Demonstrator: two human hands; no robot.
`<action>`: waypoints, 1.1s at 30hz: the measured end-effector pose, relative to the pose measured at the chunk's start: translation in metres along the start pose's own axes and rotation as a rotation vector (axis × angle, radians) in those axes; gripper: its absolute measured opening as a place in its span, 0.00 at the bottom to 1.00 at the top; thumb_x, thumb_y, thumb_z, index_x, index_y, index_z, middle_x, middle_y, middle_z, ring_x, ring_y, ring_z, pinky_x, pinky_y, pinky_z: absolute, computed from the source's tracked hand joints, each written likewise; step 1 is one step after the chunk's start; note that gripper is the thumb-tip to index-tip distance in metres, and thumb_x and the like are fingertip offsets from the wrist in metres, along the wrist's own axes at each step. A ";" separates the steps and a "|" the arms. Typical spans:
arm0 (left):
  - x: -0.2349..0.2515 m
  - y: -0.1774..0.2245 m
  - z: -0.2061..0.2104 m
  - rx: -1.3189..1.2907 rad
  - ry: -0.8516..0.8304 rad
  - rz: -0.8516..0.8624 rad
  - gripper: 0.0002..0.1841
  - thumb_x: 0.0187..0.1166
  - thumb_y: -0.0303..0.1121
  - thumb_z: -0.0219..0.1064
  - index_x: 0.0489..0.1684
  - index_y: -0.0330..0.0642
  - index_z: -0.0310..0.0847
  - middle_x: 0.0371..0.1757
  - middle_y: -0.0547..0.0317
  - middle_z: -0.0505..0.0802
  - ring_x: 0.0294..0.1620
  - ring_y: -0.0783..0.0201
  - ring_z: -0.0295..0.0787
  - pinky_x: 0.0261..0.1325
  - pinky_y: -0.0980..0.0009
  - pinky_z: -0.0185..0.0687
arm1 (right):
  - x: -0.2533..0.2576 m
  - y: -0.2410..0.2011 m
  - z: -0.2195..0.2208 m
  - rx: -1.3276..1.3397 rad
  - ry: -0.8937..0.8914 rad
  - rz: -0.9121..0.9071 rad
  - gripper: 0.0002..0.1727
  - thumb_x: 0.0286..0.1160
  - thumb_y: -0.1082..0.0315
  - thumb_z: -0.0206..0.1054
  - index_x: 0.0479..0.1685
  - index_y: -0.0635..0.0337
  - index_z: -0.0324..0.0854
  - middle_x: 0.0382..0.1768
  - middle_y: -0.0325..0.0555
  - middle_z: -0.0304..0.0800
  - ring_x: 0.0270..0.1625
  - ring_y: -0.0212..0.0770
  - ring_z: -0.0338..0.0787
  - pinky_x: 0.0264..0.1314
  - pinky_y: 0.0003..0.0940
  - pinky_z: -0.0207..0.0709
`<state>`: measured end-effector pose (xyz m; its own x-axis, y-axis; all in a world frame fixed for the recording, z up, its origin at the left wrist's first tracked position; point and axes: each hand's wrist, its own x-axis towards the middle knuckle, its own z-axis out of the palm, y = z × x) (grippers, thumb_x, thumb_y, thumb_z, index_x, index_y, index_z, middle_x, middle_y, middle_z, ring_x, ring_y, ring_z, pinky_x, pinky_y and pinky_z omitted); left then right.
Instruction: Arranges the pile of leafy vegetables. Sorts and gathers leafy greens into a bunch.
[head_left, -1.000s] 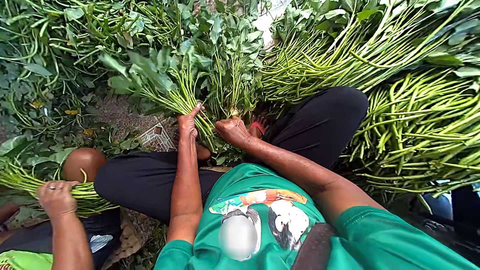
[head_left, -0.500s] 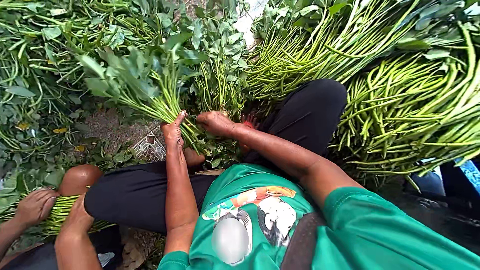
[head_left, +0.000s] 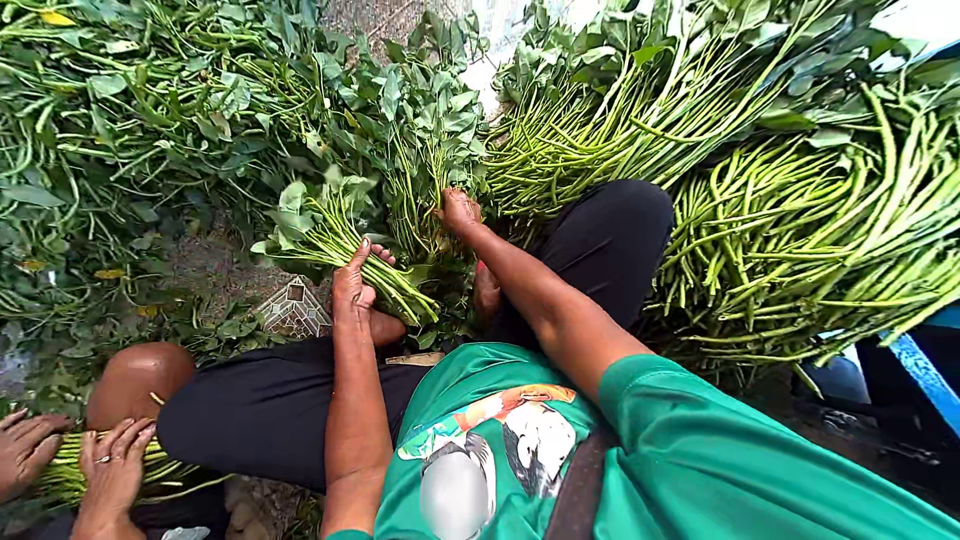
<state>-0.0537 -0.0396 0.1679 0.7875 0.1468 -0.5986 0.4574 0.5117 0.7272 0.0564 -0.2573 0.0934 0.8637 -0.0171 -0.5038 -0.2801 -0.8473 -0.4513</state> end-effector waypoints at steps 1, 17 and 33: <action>0.001 -0.002 0.000 0.031 0.018 0.005 0.12 0.82 0.37 0.71 0.58 0.46 0.83 0.41 0.58 0.95 0.40 0.60 0.96 0.51 0.60 0.94 | -0.003 0.001 0.001 0.016 0.003 0.004 0.25 0.81 0.61 0.65 0.73 0.63 0.79 0.72 0.64 0.83 0.75 0.65 0.82 0.71 0.71 0.74; 0.018 -0.005 0.005 0.137 -0.031 0.079 0.08 0.81 0.22 0.68 0.54 0.33 0.84 0.41 0.48 0.97 0.40 0.56 0.98 0.48 0.61 0.95 | -0.019 -0.005 0.003 0.103 0.049 0.062 0.23 0.79 0.57 0.67 0.66 0.63 0.82 0.63 0.65 0.88 0.69 0.66 0.86 0.66 0.71 0.76; 0.025 0.000 0.005 0.243 0.194 0.222 0.18 0.69 0.20 0.78 0.55 0.31 0.80 0.35 0.55 0.94 0.30 0.66 0.91 0.39 0.70 0.92 | -0.089 -0.062 0.047 0.390 0.152 -0.663 0.10 0.77 0.71 0.70 0.44 0.73 0.86 0.44 0.63 0.92 0.49 0.59 0.94 0.59 0.56 0.85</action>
<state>-0.0319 -0.0401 0.1546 0.7965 0.4008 -0.4527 0.3869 0.2376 0.8910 -0.0231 -0.1784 0.1311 0.9422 0.3307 0.0548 0.2114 -0.4593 -0.8627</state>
